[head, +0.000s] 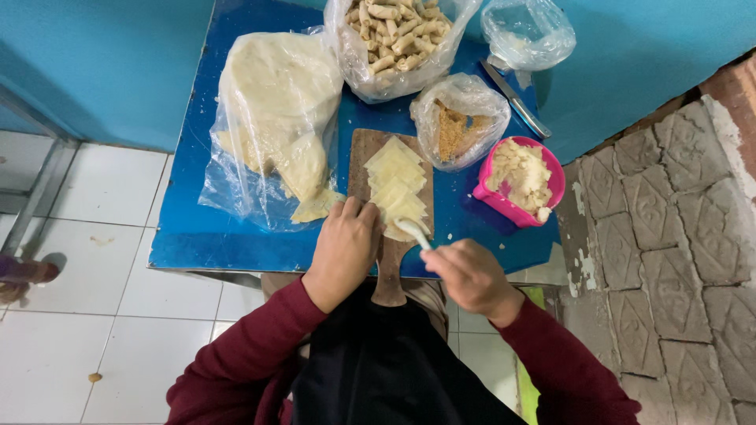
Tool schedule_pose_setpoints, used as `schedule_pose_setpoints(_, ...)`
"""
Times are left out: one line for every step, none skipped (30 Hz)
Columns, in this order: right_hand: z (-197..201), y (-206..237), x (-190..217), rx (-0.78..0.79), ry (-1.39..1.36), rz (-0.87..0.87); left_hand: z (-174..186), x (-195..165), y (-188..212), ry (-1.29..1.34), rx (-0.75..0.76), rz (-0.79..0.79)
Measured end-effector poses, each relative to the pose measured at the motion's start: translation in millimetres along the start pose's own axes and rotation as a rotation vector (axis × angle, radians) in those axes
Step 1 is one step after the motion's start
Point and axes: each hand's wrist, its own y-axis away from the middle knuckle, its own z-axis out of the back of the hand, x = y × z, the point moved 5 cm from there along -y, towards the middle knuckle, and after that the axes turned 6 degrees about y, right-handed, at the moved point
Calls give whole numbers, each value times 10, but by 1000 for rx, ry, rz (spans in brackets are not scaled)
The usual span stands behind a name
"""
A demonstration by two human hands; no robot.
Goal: The person sits at a small blue table and assembles filled pastries. They take a thin dough wrapper from a stack on a wooden board, spoon brown filling from a plastic bag onto it, fold the wrapper over the filling, and place the folded pastry into a pink container, repeating the cycle.
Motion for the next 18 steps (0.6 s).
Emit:
schedule_pose_setpoints(-9,27,43,22,37,61,0,-5,1,0,0,-3)
schedule_pose_setpoints(-21,47,77,43,75,125,8,-3,1,16,-10,5)
schedule_pose_setpoints(-26,42,43,9,77,122,10,-2,3,34,-20,13)
schedule_pose_setpoints(-42,18,-8,-26,80,120,13,2,3,51,-30,21)
schedule_pose_setpoints(-39,2,-39,-60,84,117,17,6,3,47,-40,24)
schedule_pose_setpoints(12,-4,-114,-92,153,32,21,13,4,43,-48,26)
schedule_pose_setpoints(101,-17,-227,-125,221,-53,25,19,5,39,-56,28)
schedule_pose_setpoints(168,-51,-350,-157,290,-139,19,17,7,24,-43,16)
schedule_pose_setpoints(165,-119,-507,-144,320,-261,15,17,6,8,-30,3)
schedule_pose_setpoints(161,-201,-675,-131,351,-382,12,17,1,-8,-20,-11)
schedule_pose_setpoints(151,-300,-807,-115,366,-428,11,21,-1,-19,-12,-15)
schedule_pose_setpoints(138,-397,-921,-98,380,-474,11,27,-6,-30,-5,-19)
schedule_pose_setpoints(120,-505,-1003,-79,372,-471,11,32,-12,-41,1,-23)
schedule_pose_setpoints(102,-603,-1064,-58,364,-468,16,34,-15,-39,-8,-26)
schedule_pose_setpoints(89,-661,-1072,-37,355,-466,20,37,-14,-37,-16,-27)
schedule_pose_setpoints(90,-700,-1021,-41,439,-439,23,42,-16,-35,-24,-28)
schedule_pose_setpoints(74,-735,-948,-45,524,-409,10,43,-19,-53,-4,-35)
schedule_pose_setpoints(55,-756,-863,-47,607,-378,-7,43,-19,-70,16,-40)
